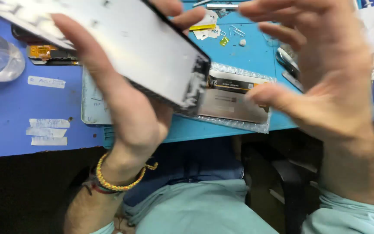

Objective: Repairing a mobile phone by assembling internal components and connecting ribbon cables

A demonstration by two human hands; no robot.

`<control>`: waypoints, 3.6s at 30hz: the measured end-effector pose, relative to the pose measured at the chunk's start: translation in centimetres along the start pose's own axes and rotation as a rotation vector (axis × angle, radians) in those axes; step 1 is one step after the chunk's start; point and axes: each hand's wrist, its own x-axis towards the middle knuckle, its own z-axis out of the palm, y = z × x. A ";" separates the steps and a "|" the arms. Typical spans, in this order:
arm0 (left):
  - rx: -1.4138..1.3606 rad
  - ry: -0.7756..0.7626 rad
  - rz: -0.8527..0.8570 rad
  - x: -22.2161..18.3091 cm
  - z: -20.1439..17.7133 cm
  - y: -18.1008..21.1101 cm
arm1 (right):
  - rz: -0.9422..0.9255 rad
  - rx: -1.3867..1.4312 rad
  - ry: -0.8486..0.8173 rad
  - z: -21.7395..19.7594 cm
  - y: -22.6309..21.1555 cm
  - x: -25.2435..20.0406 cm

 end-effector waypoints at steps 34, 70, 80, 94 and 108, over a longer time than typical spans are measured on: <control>-0.282 -0.062 -0.368 -3.1 -4.1 2.7 | 0.440 -0.601 -0.375 1.9 1.5 -1.6; -0.408 -0.140 -0.479 -2.1 -5.1 -1.3 | 0.862 -0.324 -0.105 -0.6 3.8 -1.4; -0.459 -0.132 -0.520 -2.1 -5.3 -1.4 | 0.736 0.206 0.005 -2.6 9.7 -6.0; -0.493 -0.076 -0.527 -2.3 -4.9 -1.6 | 0.474 1.550 0.259 -0.5 7.1 -11.6; -0.309 0.069 -0.364 -2.4 -1.9 -1.8 | 0.659 0.923 0.166 -2.2 5.5 -8.5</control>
